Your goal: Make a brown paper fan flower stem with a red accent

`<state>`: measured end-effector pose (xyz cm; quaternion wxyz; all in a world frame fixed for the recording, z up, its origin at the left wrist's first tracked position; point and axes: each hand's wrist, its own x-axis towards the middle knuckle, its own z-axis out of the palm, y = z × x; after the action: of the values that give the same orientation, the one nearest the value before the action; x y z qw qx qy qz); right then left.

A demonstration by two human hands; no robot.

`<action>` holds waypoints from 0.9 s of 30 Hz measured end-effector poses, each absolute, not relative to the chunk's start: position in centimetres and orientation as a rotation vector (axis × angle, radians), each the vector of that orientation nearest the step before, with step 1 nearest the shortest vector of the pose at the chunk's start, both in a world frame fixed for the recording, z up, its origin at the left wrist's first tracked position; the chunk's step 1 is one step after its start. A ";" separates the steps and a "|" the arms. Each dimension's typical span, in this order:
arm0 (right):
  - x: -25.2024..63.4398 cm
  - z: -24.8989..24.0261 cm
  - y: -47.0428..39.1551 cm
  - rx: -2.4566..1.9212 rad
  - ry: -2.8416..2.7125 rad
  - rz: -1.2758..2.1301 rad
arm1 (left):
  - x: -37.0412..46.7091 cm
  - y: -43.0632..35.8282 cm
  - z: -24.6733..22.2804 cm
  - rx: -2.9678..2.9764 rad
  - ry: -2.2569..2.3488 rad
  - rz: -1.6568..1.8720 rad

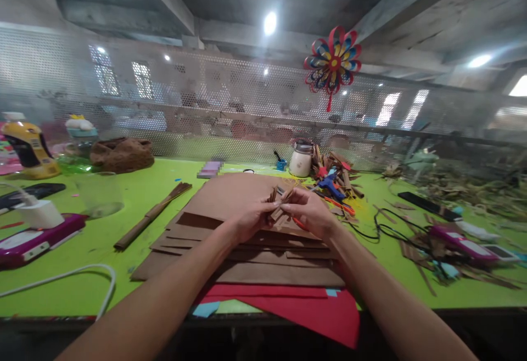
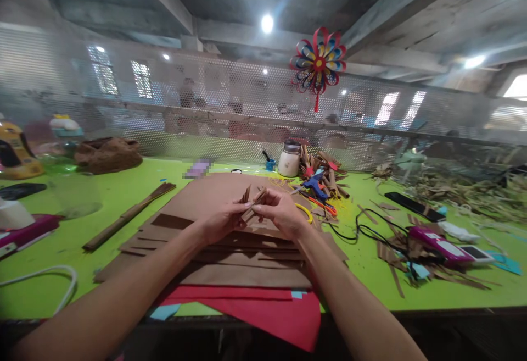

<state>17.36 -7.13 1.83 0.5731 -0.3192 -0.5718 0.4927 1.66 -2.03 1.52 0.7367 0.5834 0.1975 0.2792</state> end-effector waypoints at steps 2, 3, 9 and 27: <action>17.6 1.8 -7.0 -0.773 -1.325 1.149 | 1.9 -2.0 1.5 1.338 0.466 0.662; 17.7 1.8 -6.9 -0.793 -1.312 1.136 | 2.0 -2.0 1.5 1.392 0.482 0.696; 18.6 1.6 -6.4 -0.883 -1.274 1.040 | 2.1 -2.4 1.8 1.836 0.503 0.774; 17.8 1.0 -6.3 -1.035 -1.241 1.117 | 2.1 -1.2 0.4 1.984 0.596 0.801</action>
<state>17.77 -6.35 0.95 0.5553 -0.4384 -0.5253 0.4728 2.09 -1.24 0.39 0.4441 0.8003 0.2404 0.3233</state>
